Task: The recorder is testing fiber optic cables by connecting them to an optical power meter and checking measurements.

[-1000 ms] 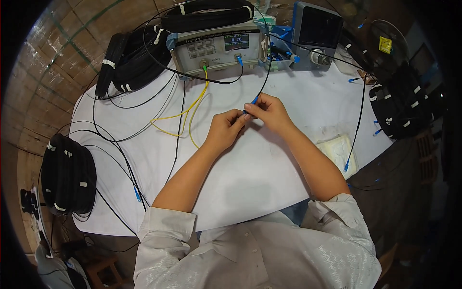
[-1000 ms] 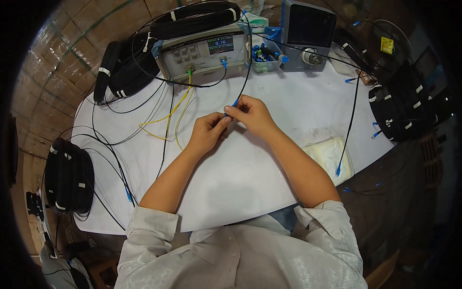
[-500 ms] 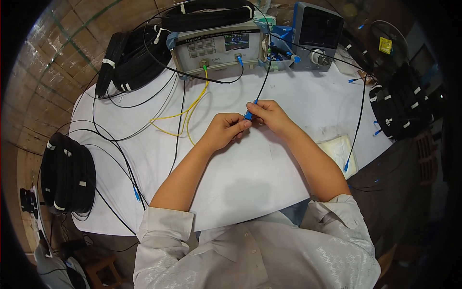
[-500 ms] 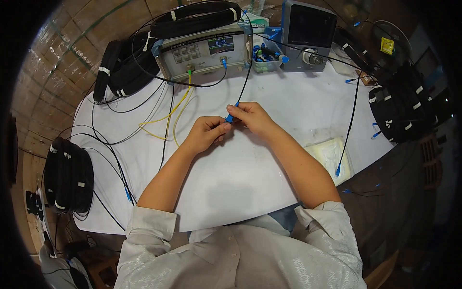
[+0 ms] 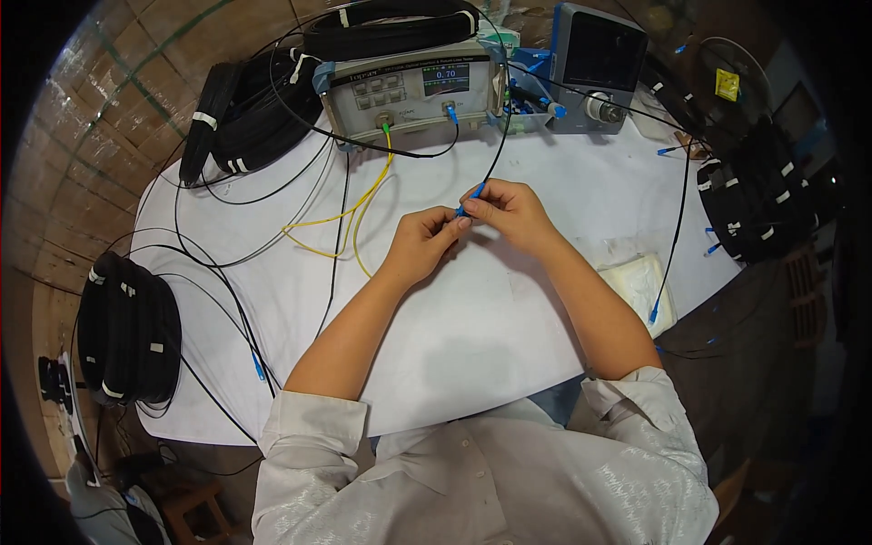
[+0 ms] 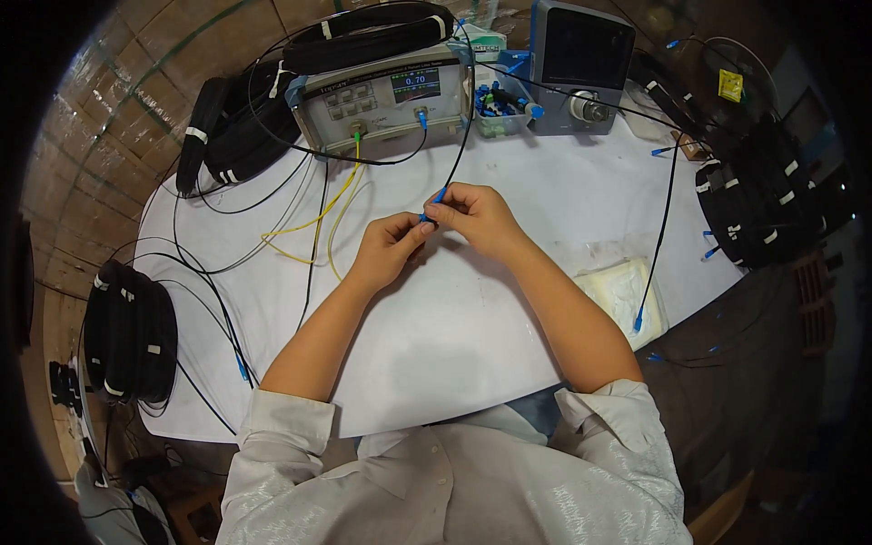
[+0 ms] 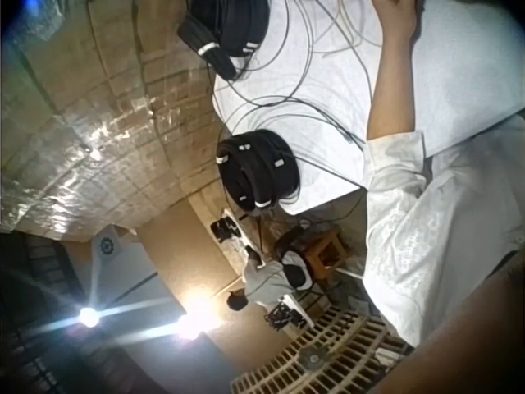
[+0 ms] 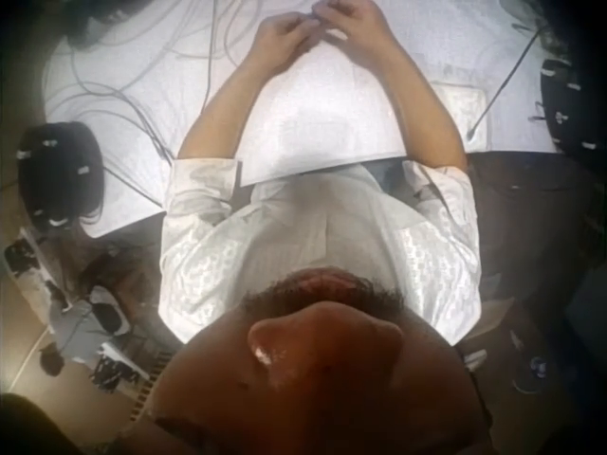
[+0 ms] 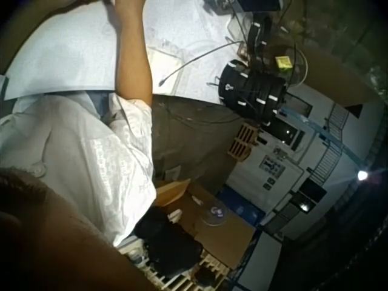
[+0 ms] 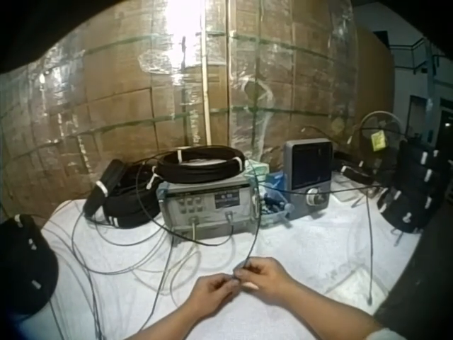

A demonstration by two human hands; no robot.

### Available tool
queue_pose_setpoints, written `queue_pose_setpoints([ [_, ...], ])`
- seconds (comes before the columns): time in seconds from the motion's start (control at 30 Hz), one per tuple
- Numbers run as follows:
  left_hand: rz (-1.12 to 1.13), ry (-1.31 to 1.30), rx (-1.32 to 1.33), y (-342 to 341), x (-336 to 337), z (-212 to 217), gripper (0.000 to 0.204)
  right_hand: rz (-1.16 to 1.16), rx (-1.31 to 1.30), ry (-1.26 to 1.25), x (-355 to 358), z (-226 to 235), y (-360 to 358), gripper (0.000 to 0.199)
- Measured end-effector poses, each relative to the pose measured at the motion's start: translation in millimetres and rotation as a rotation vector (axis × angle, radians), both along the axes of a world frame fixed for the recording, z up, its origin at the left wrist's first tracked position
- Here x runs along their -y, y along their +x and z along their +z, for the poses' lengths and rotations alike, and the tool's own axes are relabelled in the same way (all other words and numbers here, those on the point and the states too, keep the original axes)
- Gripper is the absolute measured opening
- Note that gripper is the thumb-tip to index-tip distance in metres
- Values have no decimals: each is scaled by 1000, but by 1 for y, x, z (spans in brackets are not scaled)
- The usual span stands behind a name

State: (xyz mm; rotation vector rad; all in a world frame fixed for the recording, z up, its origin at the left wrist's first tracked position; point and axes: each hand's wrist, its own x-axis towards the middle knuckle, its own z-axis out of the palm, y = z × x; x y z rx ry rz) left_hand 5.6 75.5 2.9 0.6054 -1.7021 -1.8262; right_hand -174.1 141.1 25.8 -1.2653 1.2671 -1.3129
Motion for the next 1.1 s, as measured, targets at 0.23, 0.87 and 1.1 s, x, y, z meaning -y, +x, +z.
queue_pose_setpoints([
  [0.23,9,-15,-27,1,-2,4,24,-51,-33,-54,-1,1,0,19],
  [0.87,-81,75,-67,0,6,-4,27,-123,98,-81,3,-2,5,22],
  [1.1,-75,112,-109,3,6,-4,26,-99,98,-122,5,-14,14,21],
])
